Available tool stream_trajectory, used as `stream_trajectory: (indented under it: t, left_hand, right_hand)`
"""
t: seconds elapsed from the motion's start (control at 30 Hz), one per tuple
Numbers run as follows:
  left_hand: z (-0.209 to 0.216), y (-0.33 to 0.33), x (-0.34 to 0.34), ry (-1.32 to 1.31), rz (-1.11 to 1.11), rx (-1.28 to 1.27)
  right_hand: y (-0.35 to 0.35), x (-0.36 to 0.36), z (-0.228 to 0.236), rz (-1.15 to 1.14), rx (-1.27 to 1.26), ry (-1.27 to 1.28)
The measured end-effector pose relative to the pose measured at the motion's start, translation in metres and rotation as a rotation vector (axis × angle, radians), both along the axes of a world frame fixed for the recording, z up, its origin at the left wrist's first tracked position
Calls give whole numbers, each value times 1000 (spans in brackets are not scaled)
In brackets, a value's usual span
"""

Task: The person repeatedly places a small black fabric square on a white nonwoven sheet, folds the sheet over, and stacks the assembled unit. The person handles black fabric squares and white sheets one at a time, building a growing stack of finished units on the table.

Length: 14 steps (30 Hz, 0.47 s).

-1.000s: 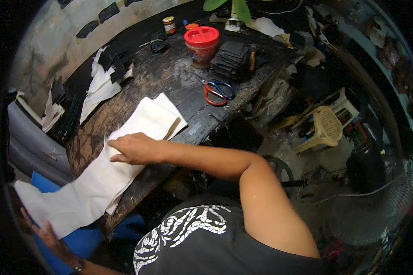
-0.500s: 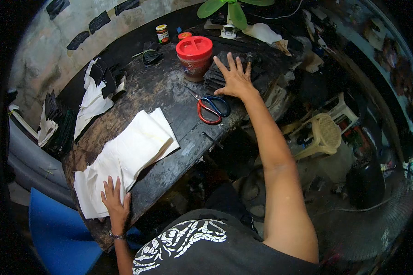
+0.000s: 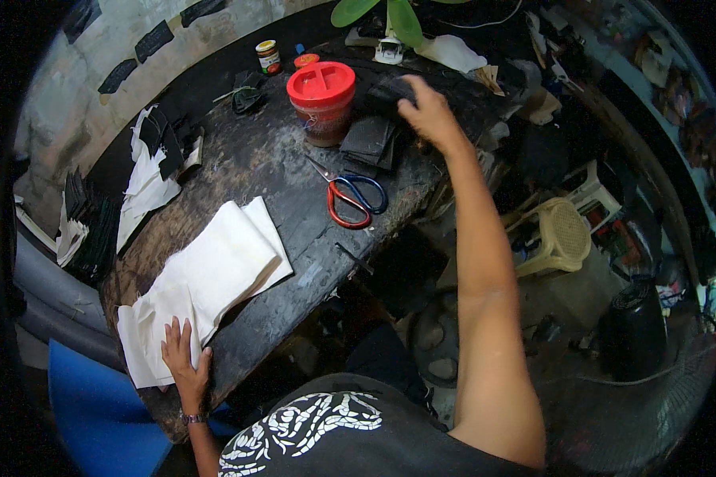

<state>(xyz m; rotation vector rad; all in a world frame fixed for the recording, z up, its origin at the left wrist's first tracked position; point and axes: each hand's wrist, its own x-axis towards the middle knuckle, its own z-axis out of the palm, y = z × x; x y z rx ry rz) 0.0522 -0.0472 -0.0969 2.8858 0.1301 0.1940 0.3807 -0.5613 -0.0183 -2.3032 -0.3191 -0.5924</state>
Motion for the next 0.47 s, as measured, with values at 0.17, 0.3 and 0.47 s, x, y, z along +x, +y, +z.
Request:
stream_trajectory:
  t: [0.17, 0.3, 0.47]
  left_hand:
    - [-4, 3, 1, 3, -3, 38]
    - [-5, 4, 1, 8, -1, 62]
    - [-6, 2, -1, 12, 15, 59]
  right_hand:
    - [-36, 13, 16, -155, 637, -57]
    - [-46, 7, 36, -356, 801, -212]
    - [-24, -12, 31, -439, 143, -520]
